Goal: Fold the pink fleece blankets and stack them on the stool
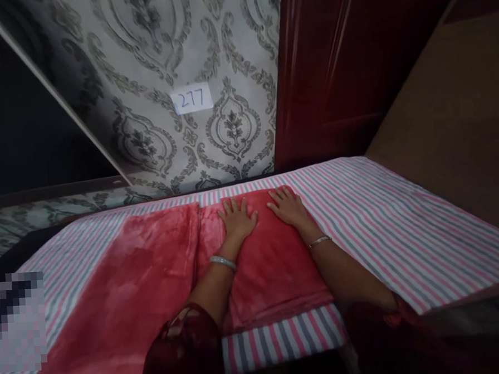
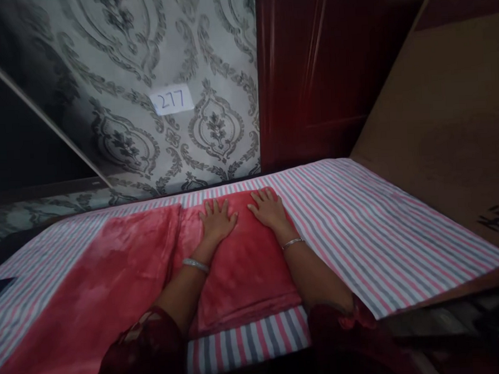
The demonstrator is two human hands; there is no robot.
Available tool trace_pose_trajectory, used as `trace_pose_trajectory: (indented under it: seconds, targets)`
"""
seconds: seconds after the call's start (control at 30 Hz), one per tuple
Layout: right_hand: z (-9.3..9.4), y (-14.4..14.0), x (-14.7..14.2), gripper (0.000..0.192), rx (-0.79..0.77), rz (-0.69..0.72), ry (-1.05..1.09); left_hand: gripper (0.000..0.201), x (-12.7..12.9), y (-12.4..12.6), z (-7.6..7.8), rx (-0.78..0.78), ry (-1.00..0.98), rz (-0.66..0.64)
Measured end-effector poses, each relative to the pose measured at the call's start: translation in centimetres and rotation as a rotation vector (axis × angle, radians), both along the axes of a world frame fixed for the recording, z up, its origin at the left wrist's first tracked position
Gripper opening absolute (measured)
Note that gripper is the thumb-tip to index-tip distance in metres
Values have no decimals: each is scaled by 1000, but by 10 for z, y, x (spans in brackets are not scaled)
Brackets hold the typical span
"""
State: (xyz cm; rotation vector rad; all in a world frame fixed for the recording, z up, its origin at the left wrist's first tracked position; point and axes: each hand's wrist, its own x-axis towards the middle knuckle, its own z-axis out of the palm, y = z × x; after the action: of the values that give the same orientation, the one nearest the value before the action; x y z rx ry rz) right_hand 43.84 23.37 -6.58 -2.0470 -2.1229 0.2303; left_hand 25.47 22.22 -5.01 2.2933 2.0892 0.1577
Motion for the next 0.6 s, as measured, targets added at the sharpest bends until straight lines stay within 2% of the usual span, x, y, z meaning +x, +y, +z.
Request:
trace_pose_trajectory:
  seconds: [0.3, 0.5, 0.57, 0.6]
  targets:
    - [6, -4, 1, 64, 23, 3, 6, 82, -1, 1, 4, -28, -28, 20]
    - [9, -8, -2, 62, 30, 5, 2, 85, -5, 2, 22, -130, 13, 34]
    - [8, -8, -2, 61, 44, -1, 3, 79, 0, -4, 26, -65, 27, 27]
    - [7, -8, -2, 61, 51, -2, 0, 75, 5, -8, 26, -15, 31, -19]
